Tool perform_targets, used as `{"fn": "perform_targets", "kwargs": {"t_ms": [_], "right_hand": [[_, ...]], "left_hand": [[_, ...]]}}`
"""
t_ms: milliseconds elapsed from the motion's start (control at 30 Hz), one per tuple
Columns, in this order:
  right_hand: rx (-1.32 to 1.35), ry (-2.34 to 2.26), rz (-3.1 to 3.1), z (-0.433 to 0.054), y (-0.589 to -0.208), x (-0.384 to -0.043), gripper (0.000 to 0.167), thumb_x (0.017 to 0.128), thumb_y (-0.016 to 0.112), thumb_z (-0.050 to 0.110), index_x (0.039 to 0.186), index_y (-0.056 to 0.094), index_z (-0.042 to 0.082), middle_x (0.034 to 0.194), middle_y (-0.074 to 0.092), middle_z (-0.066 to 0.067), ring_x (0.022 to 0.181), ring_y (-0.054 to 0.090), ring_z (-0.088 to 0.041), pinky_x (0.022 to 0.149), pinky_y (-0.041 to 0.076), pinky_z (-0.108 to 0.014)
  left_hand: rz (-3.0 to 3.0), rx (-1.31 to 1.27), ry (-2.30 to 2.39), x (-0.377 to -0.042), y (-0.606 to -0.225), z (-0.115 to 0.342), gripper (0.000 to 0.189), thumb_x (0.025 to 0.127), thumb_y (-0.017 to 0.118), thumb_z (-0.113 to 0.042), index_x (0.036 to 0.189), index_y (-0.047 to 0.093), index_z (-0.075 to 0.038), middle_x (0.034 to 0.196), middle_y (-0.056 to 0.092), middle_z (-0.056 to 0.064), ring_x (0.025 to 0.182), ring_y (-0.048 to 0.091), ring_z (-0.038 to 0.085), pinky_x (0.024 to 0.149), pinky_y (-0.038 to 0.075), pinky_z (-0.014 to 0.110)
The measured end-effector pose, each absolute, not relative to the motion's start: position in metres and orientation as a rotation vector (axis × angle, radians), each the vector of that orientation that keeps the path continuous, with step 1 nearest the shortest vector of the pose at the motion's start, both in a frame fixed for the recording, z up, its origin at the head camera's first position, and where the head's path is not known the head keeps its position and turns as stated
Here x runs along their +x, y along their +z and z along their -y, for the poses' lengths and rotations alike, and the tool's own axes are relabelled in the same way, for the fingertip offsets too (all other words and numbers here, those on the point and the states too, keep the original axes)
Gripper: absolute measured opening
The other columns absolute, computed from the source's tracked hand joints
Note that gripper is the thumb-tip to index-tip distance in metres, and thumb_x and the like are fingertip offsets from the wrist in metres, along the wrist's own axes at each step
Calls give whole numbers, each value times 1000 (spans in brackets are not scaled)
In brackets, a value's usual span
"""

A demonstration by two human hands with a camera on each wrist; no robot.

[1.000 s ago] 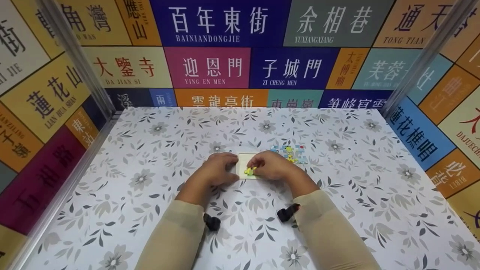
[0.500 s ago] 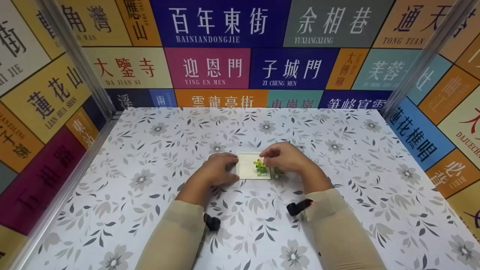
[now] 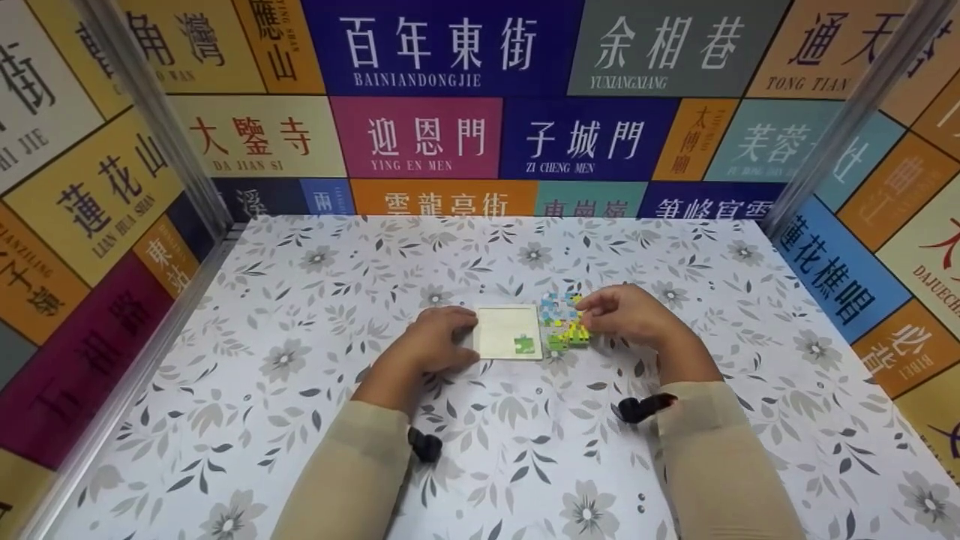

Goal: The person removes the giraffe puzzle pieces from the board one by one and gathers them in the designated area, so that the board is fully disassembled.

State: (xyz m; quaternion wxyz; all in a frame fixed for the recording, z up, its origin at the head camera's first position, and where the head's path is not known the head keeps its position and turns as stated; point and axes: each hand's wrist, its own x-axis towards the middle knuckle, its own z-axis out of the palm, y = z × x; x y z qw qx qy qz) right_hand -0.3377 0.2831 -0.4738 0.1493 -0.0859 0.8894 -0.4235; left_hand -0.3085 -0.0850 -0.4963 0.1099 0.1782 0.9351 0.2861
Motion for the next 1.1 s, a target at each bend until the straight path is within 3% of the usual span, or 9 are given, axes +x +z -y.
{"fn": "perform_targets", "kwargs": {"t_ms": [167, 400, 567, 700, 833, 1100], "right_hand": [[-212, -1204, -2527, -290, -477, -339, 40, 95, 80, 17, 134, 73, 8, 113, 79, -10, 87, 68, -11, 75, 56, -27], [-202, -1154, -2557, -291, -482, -341, 39, 95, 81, 19, 131, 74, 7, 113, 80, -6, 92, 69, -10, 81, 55, -27], [-179, -1105, -2580, -292, -482, -341, 40, 97, 79, 21, 134, 73, 9, 117, 79, -8, 99, 70, -14, 86, 56, -28], [-145, -1104, -2609, -290, -478, -340, 40, 97, 77, 19, 135, 72, 10, 113, 75, -9, 95, 68, -18, 81, 56, -30], [-154, -1121, -2615, -278, -471, -337, 39, 97, 73, 16, 136, 71, 12, 112, 72, -9, 93, 67, -20, 79, 56, -31], [-337, -1107, -2594, -236, -465, -330, 42, 94, 81, 19, 135, 73, 14, 116, 75, -5, 101, 71, -22, 80, 58, -33]], "left_hand": [[-2747, 512, 836, -309, -496, 85, 67, 90, 84, -31, 152, 61, -19, 165, 53, -1, 161, 36, 32, 135, 26, 50], [-2744, 517, 852, -308, -495, 85, 65, 90, 84, -29, 151, 63, -19, 164, 53, -1, 160, 36, 33, 133, 28, 53], [-2755, 550, 858, -307, -496, 85, 64, 91, 83, -28, 150, 64, -15, 162, 55, 3, 158, 39, 35, 133, 29, 50], [-2753, 537, 858, -307, -497, 85, 64, 90, 84, -28, 150, 63, -16, 163, 55, 3, 158, 39, 34, 133, 29, 49], [-2750, 533, 851, -308, -497, 84, 65, 91, 84, -28, 151, 63, -16, 163, 54, 1, 159, 38, 33, 134, 27, 48], [-2743, 502, 861, -308, -496, 84, 64, 90, 84, -28, 150, 63, -18, 163, 54, 0, 160, 36, 32, 135, 25, 49]]}}
